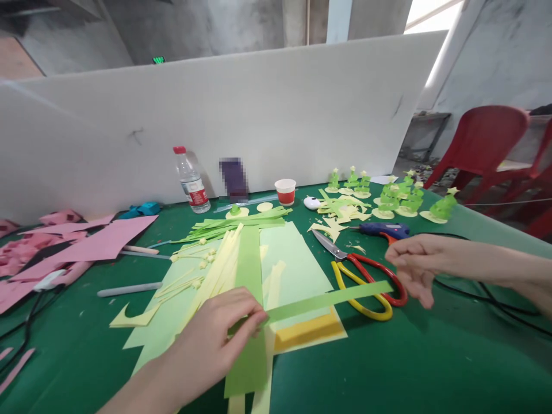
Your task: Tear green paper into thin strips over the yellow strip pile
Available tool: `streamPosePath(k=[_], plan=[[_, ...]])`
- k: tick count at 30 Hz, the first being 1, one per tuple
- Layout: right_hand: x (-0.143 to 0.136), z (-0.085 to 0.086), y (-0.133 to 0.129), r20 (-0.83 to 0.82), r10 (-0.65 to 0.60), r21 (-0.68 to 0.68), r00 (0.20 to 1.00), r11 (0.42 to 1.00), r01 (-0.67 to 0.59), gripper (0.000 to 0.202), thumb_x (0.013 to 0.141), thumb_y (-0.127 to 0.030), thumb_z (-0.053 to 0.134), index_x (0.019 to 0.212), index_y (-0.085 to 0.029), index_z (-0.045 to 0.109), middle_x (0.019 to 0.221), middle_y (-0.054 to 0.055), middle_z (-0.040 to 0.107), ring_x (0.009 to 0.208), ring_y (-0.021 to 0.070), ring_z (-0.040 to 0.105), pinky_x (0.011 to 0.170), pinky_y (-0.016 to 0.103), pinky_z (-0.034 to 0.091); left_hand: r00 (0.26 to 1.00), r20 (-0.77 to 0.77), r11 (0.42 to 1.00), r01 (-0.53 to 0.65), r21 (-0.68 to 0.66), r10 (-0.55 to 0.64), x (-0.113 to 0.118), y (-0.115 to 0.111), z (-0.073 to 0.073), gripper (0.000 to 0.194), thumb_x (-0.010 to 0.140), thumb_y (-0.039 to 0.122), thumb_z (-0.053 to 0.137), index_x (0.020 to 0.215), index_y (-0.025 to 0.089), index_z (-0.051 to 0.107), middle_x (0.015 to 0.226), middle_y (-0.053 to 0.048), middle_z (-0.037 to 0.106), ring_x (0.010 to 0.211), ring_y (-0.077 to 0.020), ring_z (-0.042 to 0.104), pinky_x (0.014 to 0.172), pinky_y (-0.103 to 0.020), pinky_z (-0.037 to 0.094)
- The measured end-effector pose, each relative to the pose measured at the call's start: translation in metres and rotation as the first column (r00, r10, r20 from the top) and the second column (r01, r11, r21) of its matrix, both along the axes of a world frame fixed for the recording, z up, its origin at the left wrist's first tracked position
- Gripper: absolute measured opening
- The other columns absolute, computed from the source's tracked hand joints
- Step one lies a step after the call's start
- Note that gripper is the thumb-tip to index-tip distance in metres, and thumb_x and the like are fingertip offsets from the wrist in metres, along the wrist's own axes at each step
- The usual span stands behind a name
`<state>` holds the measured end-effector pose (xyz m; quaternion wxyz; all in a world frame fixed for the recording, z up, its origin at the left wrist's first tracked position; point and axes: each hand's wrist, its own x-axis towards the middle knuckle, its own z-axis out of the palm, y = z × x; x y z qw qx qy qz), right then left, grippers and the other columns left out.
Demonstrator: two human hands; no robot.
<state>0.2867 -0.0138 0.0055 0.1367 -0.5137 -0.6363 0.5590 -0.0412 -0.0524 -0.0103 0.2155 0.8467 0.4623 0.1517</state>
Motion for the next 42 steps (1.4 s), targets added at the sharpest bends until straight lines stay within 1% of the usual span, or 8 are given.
streamPosePath(k=[2, 5, 9, 11, 19, 24, 31, 42], plan=[[-0.003, -0.001, -0.006, 0.050, -0.166, 0.257, 0.985, 0.955, 0.148, 0.032, 0.076, -0.049, 0.052, 0.068, -0.018, 0.050, 0.059, 0.003, 0.062, 0.054, 0.0166, 0.061, 0.055, 0.028, 0.051, 1.000, -0.003, 0.993, 0.014, 0.116, -0.014, 0.000, -0.007, -0.005, 0.031, 0.089, 0.023, 0.033, 0.070, 0.018, 0.056, 0.071, -0.003, 0.060, 0.065, -0.0141, 0.055, 0.058, -0.023, 0.043], [-0.033, -0.005, -0.025, 0.033, -0.332, 0.573, 0.943, 0.779, 0.254, 0.026, 0.076, -0.044, 0.053, 0.081, -0.019, 0.058, 0.081, 0.006, 0.066, 0.076, 0.0205, 0.063, 0.072, 0.032, 0.050, 0.999, -0.045, 0.963, 0.042, 0.268, -0.031, 0.003, -0.014, -0.012, 0.025, 0.088, 0.019, 0.035, 0.077, 0.017, 0.058, 0.073, -0.004, 0.061, 0.069, -0.0154, 0.055, 0.061, -0.026, 0.044], [-0.093, -0.020, -0.052, 0.028, -0.048, 0.910, 0.998, 0.415, -0.005, 0.018, 0.084, -0.020, 0.045, 0.082, -0.017, 0.063, 0.087, 0.009, 0.065, 0.082, 0.0192, 0.061, 0.073, 0.032, 0.049, 0.991, -0.130, 0.865, 0.092, 0.493, -0.032, 0.010, -0.019, -0.017, 0.023, 0.089, 0.017, 0.037, 0.077, 0.016, 0.057, 0.071, -0.003, 0.062, 0.068, -0.0157, 0.054, 0.075, -0.033, 0.046], [-0.114, -0.029, -0.057, 0.026, 0.008, 0.943, 1.000, 0.333, -0.027, 0.018, 0.084, -0.018, 0.045, 0.083, -0.014, 0.064, 0.086, 0.010, 0.065, 0.081, 0.0199, 0.061, 0.071, 0.033, 0.049, 0.984, -0.171, 0.785, 0.137, 0.605, -0.041, 0.012, -0.020, -0.019, 0.024, 0.089, 0.015, 0.037, 0.077, 0.015, 0.058, 0.070, -0.004, 0.064, 0.067, -0.0154, 0.055, 0.081, -0.036, 0.045], [-0.140, -0.044, -0.058, -0.054, 0.004, 0.951, 0.999, 0.306, 0.050, 0.014, 0.081, -0.014, 0.050, 0.076, -0.012, 0.062, 0.076, 0.009, 0.064, 0.073, 0.0175, 0.060, 0.065, 0.029, 0.049, 0.974, -0.210, 0.535, 0.225, 0.815, -0.090, 0.014, -0.025, -0.023, 0.023, 0.088, 0.012, 0.040, 0.076, 0.012, 0.059, 0.069, -0.003, 0.066, 0.067, -0.0146, 0.058, 0.083, -0.038, 0.047], [-0.146, -0.047, -0.059, -0.030, 0.048, 0.952, 0.998, 0.305, 0.014, 0.012, 0.080, -0.012, 0.051, 0.073, -0.012, 0.061, 0.073, 0.006, 0.063, 0.068, 0.0151, 0.059, 0.061, 0.025, 0.048, 0.977, -0.189, 0.510, 0.214, 0.833, -0.101, 0.012, -0.028, -0.028, 0.022, 0.088, 0.011, 0.040, 0.077, 0.011, 0.059, 0.069, -0.004, 0.065, 0.066, -0.0147, 0.057, 0.080, -0.037, 0.048], [-0.143, -0.056, -0.050, 0.023, 0.065, 0.925, 0.998, 0.376, -0.046, 0.005, 0.078, -0.012, 0.055, 0.074, -0.013, 0.057, 0.073, 0.002, 0.060, 0.065, 0.0104, 0.056, 0.060, 0.024, 0.048, 0.975, -0.198, 0.498, 0.221, 0.839, -0.100, 0.009, -0.019, -0.039, 0.030, 0.089, 0.015, 0.038, 0.069, 0.011, 0.060, 0.060, -0.005, 0.062, 0.059, -0.0159, 0.055, 0.067, -0.031, 0.050], [-0.140, -0.065, -0.047, 0.219, 0.048, 0.881, 0.975, 0.419, -0.219, 0.021, 0.087, -0.029, 0.049, 0.100, -0.013, 0.056, 0.094, 0.004, 0.059, 0.078, 0.0131, 0.058, 0.068, 0.031, 0.050, 0.963, -0.245, 0.434, 0.270, 0.860, -0.113, 0.011, -0.018, -0.043, 0.027, 0.087, 0.010, 0.038, 0.071, 0.012, 0.061, 0.059, -0.003, 0.061, 0.057, -0.0145, 0.055, 0.078, -0.035, 0.048]])
